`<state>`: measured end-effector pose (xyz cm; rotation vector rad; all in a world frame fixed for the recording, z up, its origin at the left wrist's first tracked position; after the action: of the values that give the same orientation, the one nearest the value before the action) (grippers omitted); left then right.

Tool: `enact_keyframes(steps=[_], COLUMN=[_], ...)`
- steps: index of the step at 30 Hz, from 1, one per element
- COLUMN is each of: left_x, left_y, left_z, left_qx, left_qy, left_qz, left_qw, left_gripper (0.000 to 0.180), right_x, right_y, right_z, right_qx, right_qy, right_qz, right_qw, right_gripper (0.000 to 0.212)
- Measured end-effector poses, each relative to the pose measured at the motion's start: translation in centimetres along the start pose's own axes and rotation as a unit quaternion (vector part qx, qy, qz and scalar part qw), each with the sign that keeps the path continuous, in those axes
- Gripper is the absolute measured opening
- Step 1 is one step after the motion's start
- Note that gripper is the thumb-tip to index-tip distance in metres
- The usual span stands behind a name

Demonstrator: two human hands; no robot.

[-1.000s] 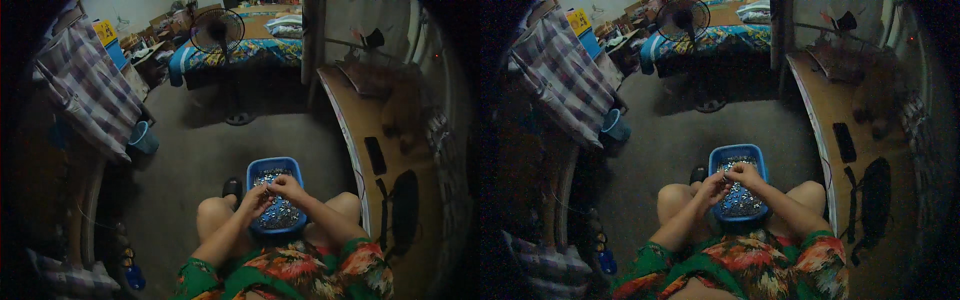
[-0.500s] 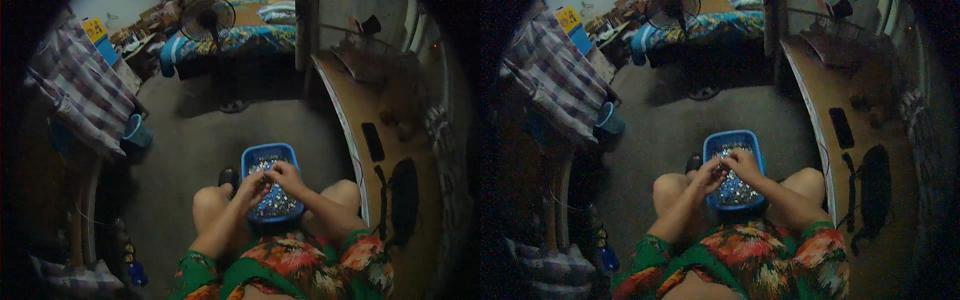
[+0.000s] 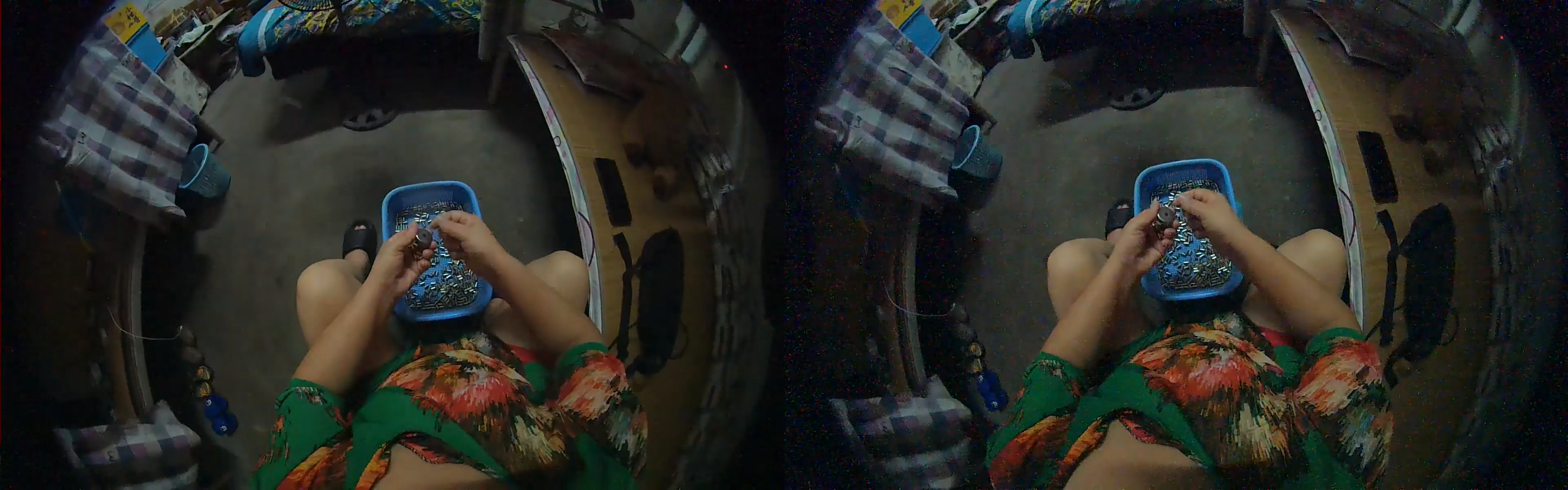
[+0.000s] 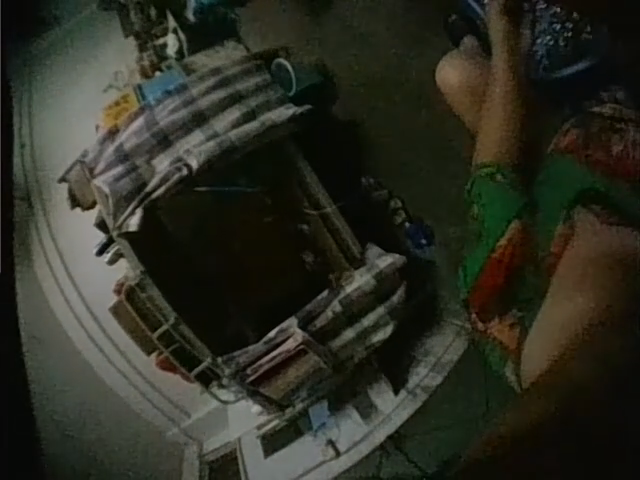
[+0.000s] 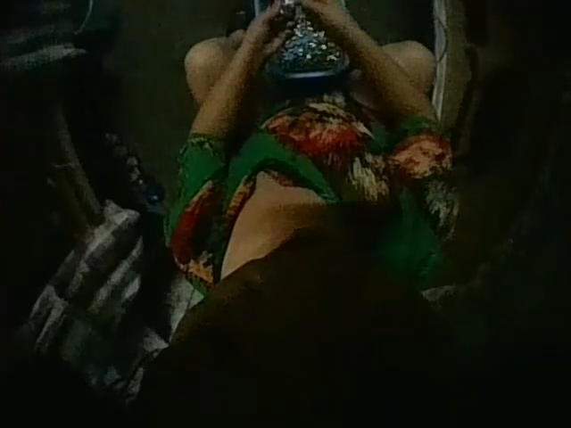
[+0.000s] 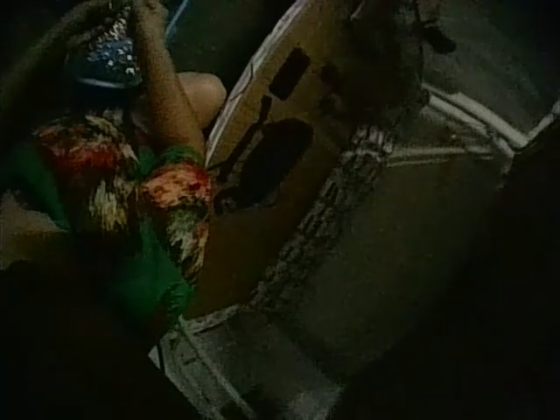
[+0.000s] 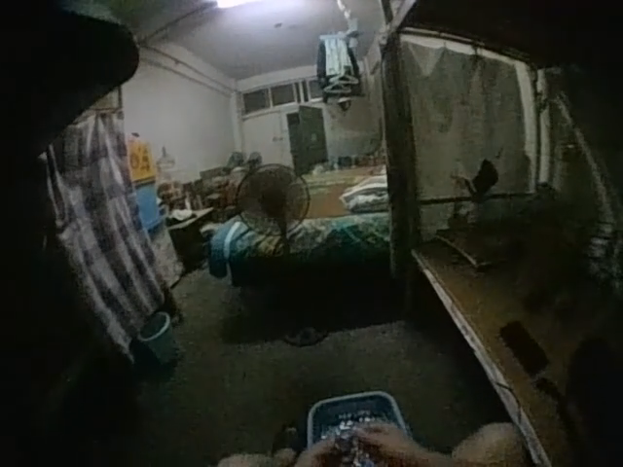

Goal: Sorting and inspecting small metal hardware components inside a blue plastic bin.

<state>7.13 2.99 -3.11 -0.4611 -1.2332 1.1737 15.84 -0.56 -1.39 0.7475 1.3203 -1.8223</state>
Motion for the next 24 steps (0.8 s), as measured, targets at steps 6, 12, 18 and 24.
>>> enact_keyframes(steps=[6, 12, 18, 24], left_x=[-0.2, 0.1, 0.1, -0.1], left_y=[0.4, 0.3, 1.4, 1.7], left_z=[-0.2, 0.0, -0.1, 0.0], left_qx=[-0.022, -0.008, 0.008, 0.025], left_qy=[-0.005, -0.001, -0.012, -0.009], left_qz=[0.026, 0.0, 0.006, -0.011], left_qw=[0.999, 1.0, 1.0, 1.0], left_gripper=[0.028, 0.026, 0.024, 0.025], right_x=[0.9, 0.2, 0.0, 0.3], right_y=[1.7, 1.1, 0.6, 0.7], right_z=[0.2, 0.3, 0.7, 0.8], right_qx=[0.042, 0.023, 0.014, 0.01], right_qy=[-0.032, -0.03, -0.068, -0.055], right_qz=[0.01, 0.113, 0.17, 0.004], right_qw=[0.999, 0.993, 0.983, 0.998], right_gripper=[0.02, 0.015, 0.014, 0.012])
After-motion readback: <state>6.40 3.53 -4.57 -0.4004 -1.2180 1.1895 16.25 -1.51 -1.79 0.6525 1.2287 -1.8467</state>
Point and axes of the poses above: each hand's wrist, its own z-axis away from the middle knuckle, its own y-axis out of the back of the hand, x = y × z, the point moved 9 cm from there along -z, towards the middle knuckle, and after that the axes turned 10 degrees about -x, right-handed, at the moved point
